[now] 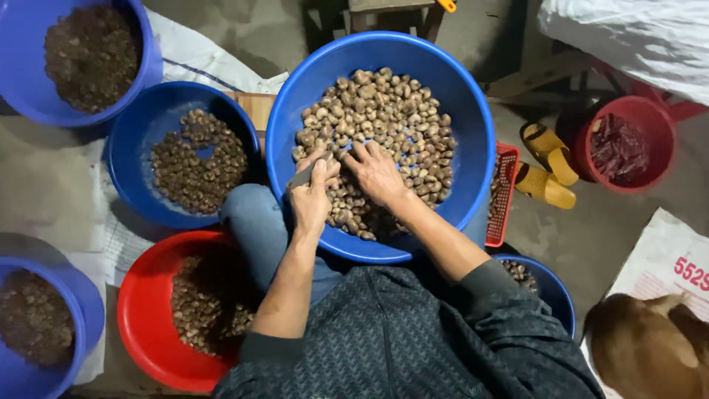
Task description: Processing and sorting nuts using a small hand tool
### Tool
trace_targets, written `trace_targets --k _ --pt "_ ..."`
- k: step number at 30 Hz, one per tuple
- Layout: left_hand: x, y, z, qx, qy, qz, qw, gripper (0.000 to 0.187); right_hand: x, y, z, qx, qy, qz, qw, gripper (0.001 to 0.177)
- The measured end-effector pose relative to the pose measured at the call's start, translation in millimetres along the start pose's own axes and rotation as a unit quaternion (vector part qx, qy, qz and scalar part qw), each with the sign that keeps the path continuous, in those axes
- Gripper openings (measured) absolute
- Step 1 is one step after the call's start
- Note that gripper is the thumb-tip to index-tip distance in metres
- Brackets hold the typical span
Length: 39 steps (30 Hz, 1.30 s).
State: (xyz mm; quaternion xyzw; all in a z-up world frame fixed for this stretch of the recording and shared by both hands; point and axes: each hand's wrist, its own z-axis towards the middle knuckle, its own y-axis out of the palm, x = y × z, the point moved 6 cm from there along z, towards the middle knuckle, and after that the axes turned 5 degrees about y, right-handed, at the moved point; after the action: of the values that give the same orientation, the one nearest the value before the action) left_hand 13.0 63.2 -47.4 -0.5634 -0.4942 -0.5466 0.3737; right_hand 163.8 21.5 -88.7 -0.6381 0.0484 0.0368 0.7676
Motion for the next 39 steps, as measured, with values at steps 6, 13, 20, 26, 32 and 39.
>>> trace_targets --k 6,13,20,26,32,39 --pt "-17.0 2.4 -5.6 -0.026 -0.048 0.023 0.998 0.030 9.3 14.0 -10.1 -0.046 0.071 0.032 0.996 0.037" --pt "16.3 19.3 -12.3 -0.048 -0.054 0.097 0.993 0.028 30.4 -1.5 -14.3 -0.050 0.199 0.280 0.938 0.017" --pt "30.4 24.5 -12.9 -0.048 -0.062 0.203 0.976 0.027 16.5 -11.6 -25.5 -0.109 0.312 0.715 0.617 0.031" --pt "31.7 25.4 -10.3 -0.033 -0.071 0.212 0.974 0.029 9.6 -7.6 -24.2 -0.119 0.294 0.735 0.600 0.036" --pt "35.4 24.7 -14.5 -0.044 -0.055 0.186 0.980 0.029 12.9 -7.9 -27.6 -0.118 0.318 0.777 0.531 0.037" --pt "39.5 28.6 -13.7 -0.110 0.017 0.055 0.992 0.027 11.6 -20.3 -23.5 -0.119 0.297 0.795 0.515 0.043"
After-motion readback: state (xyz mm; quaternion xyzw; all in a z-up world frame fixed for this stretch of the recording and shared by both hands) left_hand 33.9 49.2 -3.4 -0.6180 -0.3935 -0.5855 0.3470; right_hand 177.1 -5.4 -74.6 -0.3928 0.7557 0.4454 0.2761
